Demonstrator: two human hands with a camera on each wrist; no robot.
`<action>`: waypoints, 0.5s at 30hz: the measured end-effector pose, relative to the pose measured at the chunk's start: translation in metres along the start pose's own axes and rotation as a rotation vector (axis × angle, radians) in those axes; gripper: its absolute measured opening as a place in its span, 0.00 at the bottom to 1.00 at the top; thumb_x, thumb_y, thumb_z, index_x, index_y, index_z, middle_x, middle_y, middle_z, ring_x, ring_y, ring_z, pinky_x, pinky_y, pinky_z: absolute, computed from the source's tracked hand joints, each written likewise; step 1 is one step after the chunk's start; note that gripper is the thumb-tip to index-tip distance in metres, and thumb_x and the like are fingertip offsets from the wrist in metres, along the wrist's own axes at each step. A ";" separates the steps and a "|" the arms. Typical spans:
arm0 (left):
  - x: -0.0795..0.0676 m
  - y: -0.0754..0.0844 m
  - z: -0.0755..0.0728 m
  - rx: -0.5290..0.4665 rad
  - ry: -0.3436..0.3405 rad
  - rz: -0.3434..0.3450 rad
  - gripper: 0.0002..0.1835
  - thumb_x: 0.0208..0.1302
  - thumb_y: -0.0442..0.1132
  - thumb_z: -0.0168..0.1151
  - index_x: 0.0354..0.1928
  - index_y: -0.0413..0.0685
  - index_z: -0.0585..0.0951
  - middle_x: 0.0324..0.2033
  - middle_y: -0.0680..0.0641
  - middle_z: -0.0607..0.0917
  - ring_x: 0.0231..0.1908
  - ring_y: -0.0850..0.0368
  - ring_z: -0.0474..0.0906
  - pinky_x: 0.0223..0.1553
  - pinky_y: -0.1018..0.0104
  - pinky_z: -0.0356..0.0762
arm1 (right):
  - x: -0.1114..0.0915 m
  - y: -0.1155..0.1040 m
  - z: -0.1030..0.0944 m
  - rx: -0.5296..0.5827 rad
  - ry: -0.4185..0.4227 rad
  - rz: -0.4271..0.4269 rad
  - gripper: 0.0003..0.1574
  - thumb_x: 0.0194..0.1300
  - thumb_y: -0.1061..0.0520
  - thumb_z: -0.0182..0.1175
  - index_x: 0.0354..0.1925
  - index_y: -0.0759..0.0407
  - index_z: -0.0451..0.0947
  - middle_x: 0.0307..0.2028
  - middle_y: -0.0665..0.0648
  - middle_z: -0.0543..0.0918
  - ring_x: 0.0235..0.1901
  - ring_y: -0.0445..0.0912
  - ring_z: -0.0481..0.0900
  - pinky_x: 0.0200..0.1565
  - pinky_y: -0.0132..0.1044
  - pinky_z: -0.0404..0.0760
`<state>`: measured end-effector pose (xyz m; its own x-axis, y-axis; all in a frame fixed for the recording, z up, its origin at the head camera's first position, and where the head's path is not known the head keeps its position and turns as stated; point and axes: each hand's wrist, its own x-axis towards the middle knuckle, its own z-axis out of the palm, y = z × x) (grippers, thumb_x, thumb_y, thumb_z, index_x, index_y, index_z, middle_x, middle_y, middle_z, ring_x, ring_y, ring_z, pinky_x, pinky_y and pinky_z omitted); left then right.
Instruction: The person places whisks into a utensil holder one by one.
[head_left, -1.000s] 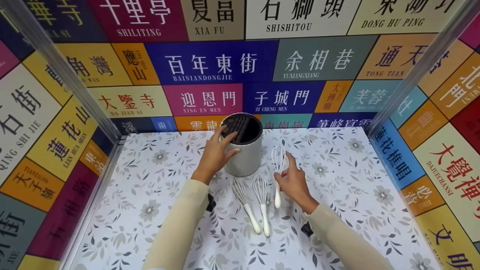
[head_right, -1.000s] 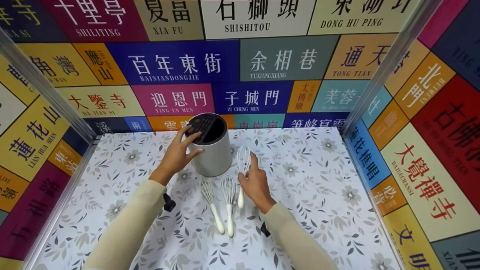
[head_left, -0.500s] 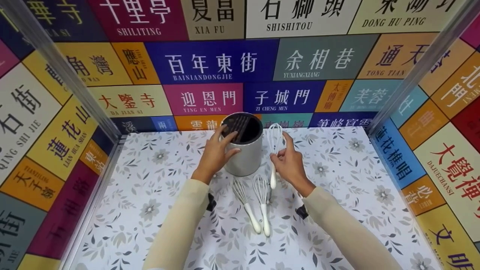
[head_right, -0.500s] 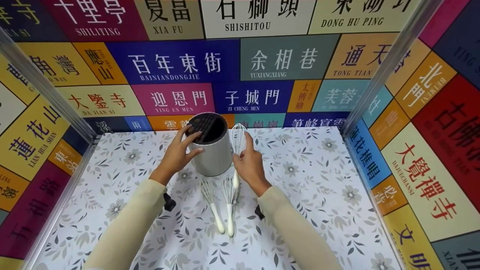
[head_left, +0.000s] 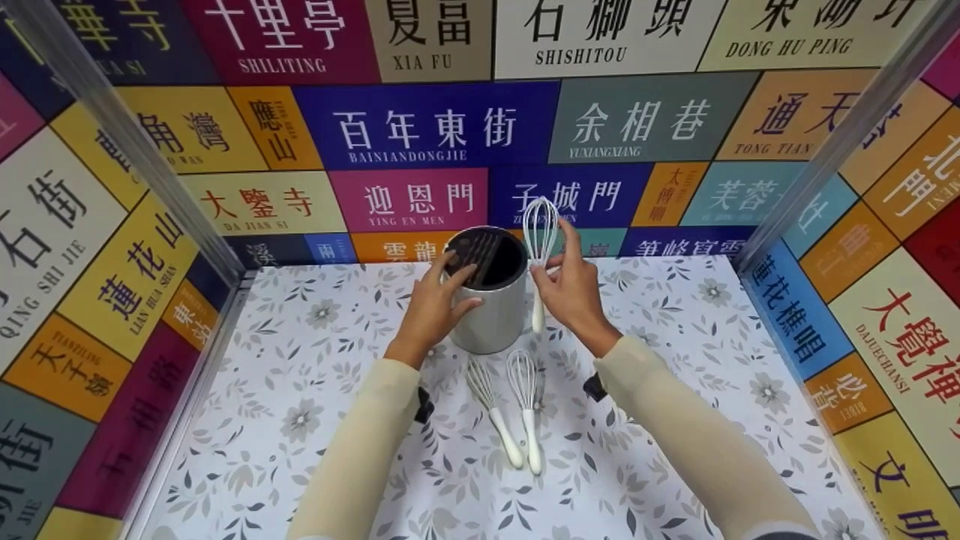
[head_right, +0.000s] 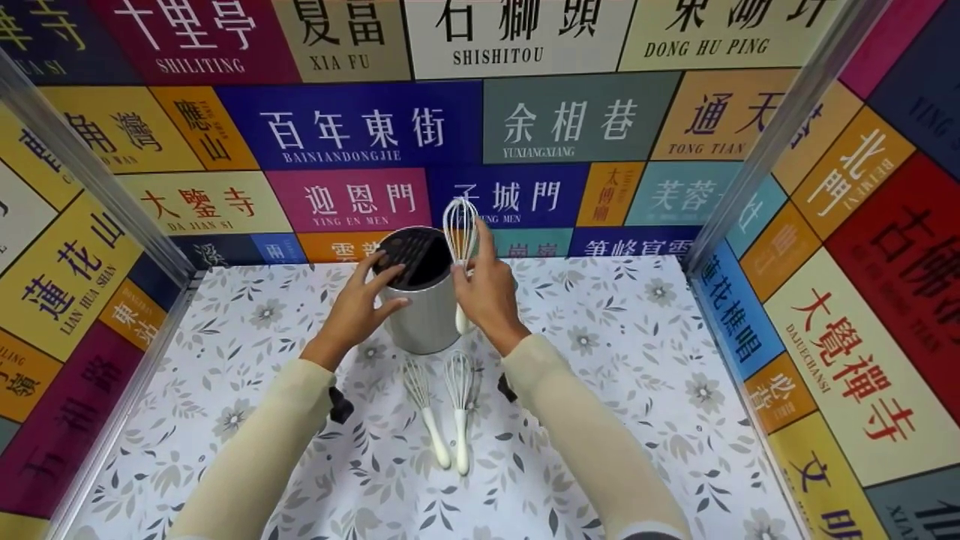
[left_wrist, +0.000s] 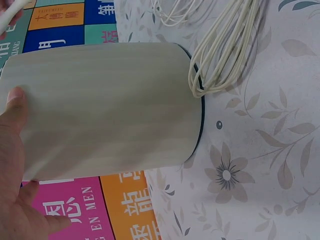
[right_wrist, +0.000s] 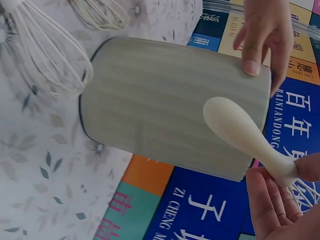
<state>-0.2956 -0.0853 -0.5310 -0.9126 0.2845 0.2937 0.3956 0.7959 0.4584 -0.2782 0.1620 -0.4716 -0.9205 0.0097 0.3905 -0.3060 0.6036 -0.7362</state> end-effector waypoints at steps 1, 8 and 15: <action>0.000 0.000 0.000 0.001 0.003 0.003 0.34 0.66 0.61 0.64 0.73 0.65 0.73 0.78 0.45 0.59 0.74 0.39 0.64 0.70 0.28 0.59 | 0.003 -0.003 0.000 0.005 0.004 -0.007 0.51 0.69 0.54 0.65 0.81 0.46 0.49 0.37 0.57 0.86 0.28 0.47 0.86 0.33 0.48 0.84; 0.000 0.000 0.001 -0.008 0.008 0.005 0.33 0.66 0.60 0.65 0.72 0.65 0.73 0.78 0.45 0.60 0.74 0.39 0.64 0.69 0.25 0.58 | 0.026 -0.022 -0.003 0.014 0.040 -0.032 0.50 0.70 0.54 0.64 0.80 0.44 0.48 0.44 0.60 0.87 0.34 0.51 0.89 0.36 0.49 0.87; 0.000 0.000 0.001 -0.014 -0.004 -0.015 0.34 0.66 0.61 0.65 0.73 0.66 0.72 0.79 0.45 0.59 0.75 0.40 0.63 0.69 0.26 0.57 | 0.047 -0.037 -0.004 0.026 0.080 -0.046 0.50 0.68 0.54 0.67 0.78 0.43 0.52 0.46 0.59 0.84 0.34 0.50 0.89 0.39 0.46 0.87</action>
<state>-0.2959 -0.0845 -0.5315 -0.9190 0.2745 0.2829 0.3828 0.7924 0.4749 -0.3095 0.1431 -0.4233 -0.8833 0.0471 0.4664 -0.3546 0.5838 -0.7304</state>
